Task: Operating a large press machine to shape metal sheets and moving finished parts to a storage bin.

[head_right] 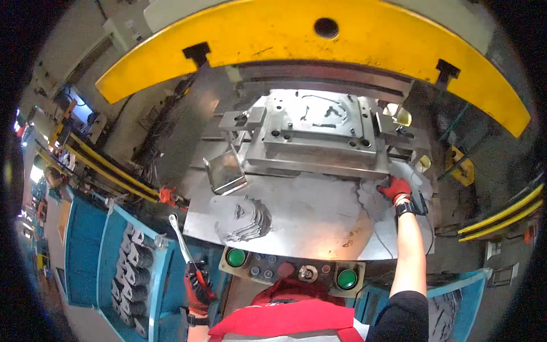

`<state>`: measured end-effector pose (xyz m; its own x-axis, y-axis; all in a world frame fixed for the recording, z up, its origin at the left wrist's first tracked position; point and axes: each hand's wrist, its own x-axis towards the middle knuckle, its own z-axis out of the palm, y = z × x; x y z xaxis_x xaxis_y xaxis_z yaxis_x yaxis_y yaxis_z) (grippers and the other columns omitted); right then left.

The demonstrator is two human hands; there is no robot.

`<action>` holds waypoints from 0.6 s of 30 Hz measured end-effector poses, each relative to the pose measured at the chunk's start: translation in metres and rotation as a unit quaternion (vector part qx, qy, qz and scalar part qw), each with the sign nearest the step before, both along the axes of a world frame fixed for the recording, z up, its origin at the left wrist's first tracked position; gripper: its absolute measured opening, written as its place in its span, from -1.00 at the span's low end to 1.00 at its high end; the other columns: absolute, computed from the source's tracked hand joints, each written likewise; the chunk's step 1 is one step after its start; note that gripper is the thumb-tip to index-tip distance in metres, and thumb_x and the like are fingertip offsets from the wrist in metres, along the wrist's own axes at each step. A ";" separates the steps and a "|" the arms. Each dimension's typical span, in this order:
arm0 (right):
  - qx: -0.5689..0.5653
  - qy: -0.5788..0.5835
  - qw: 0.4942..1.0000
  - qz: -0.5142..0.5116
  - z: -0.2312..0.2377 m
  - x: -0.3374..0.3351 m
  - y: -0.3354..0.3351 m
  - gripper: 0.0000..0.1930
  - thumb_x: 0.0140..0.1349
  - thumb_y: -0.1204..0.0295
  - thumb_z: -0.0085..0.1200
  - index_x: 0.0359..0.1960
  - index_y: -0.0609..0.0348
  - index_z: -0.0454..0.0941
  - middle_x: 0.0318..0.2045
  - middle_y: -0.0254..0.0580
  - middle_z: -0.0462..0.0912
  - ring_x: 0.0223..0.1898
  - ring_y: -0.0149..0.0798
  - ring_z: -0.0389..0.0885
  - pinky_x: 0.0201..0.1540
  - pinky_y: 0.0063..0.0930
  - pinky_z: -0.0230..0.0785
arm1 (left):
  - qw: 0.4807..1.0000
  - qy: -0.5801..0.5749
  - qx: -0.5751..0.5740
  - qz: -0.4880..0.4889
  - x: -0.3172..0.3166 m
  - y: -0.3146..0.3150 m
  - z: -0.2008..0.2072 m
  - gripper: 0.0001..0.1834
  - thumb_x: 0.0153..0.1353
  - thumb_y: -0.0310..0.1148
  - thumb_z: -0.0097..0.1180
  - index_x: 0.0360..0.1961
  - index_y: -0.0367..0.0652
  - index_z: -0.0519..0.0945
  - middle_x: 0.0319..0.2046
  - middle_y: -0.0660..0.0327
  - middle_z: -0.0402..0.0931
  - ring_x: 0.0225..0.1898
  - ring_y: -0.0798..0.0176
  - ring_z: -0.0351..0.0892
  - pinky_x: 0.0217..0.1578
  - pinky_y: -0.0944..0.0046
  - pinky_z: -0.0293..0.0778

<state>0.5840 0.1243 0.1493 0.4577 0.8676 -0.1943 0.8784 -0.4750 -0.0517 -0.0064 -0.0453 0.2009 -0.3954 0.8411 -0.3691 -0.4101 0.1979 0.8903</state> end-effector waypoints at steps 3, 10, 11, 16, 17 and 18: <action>0.061 0.054 0.995 -0.050 -0.016 0.020 0.002 -0.30 -0.26 -0.15 0.16 -0.15 0.13 0.49 -0.07 0.09 0.46 -0.07 0.04 0.45 -0.06 -0.19 0.33 | 0.998 0.014 0.015 -0.057 0.019 0.019 0.008 -0.79 0.21 -0.19 -0.05 -0.32 -0.10 0.44 -0.61 0.46 0.28 -0.65 0.56 0.19 -0.67 0.54 0.11; 0.212 -0.008 0.970 -0.120 -0.036 0.030 -0.016 -0.54 -0.21 0.08 0.22 -0.31 0.12 0.52 -0.28 -0.04 0.52 -0.19 -0.02 0.48 -0.13 -0.18 0.34 | 0.899 -0.066 0.085 -0.425 0.135 0.141 0.041 -0.50 0.25 0.09 -0.28 -0.27 -0.14 0.46 -0.62 0.41 0.34 -0.66 0.54 0.24 -0.71 0.54 0.12; 0.254 0.020 0.960 -0.117 -0.043 0.036 -0.021 -0.57 -0.20 0.12 0.23 -0.34 0.14 0.53 -0.33 -0.01 0.54 -0.22 -0.02 0.50 -0.16 -0.20 0.34 | 0.893 -0.032 0.024 -0.449 0.157 0.161 0.057 -0.50 0.24 0.10 -0.27 -0.26 -0.13 0.47 -0.59 0.40 0.36 -0.66 0.55 0.26 -0.70 0.55 0.15; 0.380 0.232 0.888 -0.113 -0.031 0.027 -0.016 -0.69 -0.18 0.31 0.23 -0.46 0.30 0.50 -0.54 0.04 0.57 -0.44 -0.03 0.55 -0.37 -0.29 0.34 | 0.884 -0.080 0.002 -0.460 0.235 0.247 0.060 -0.56 0.22 0.11 -0.24 -0.37 -0.02 0.45 -0.72 0.43 0.30 -0.80 0.53 0.16 -0.80 0.52 0.08; 0.353 0.263 0.891 -0.111 -0.024 0.025 -0.018 -0.68 -0.17 0.32 0.23 -0.45 0.33 0.49 -0.52 0.04 0.57 -0.42 -0.02 0.55 -0.35 -0.30 0.34 | 0.882 -0.078 0.000 -0.464 0.238 0.251 0.050 -0.56 0.22 0.11 -0.24 -0.37 -0.02 0.45 -0.72 0.43 0.30 -0.80 0.53 0.16 -0.80 0.52 0.08; 0.342 0.307 0.876 -0.150 -0.012 0.018 -0.019 -0.67 -0.18 0.34 0.27 -0.43 0.35 0.52 -0.50 -0.08 0.60 -0.46 -0.26 0.53 -0.36 -0.39 0.36 | 0.893 -0.092 0.002 -0.441 0.240 0.256 0.040 -0.58 0.22 0.10 -0.22 -0.38 -0.02 0.45 -0.74 0.43 0.28 -0.81 0.53 0.15 -0.80 0.53 0.07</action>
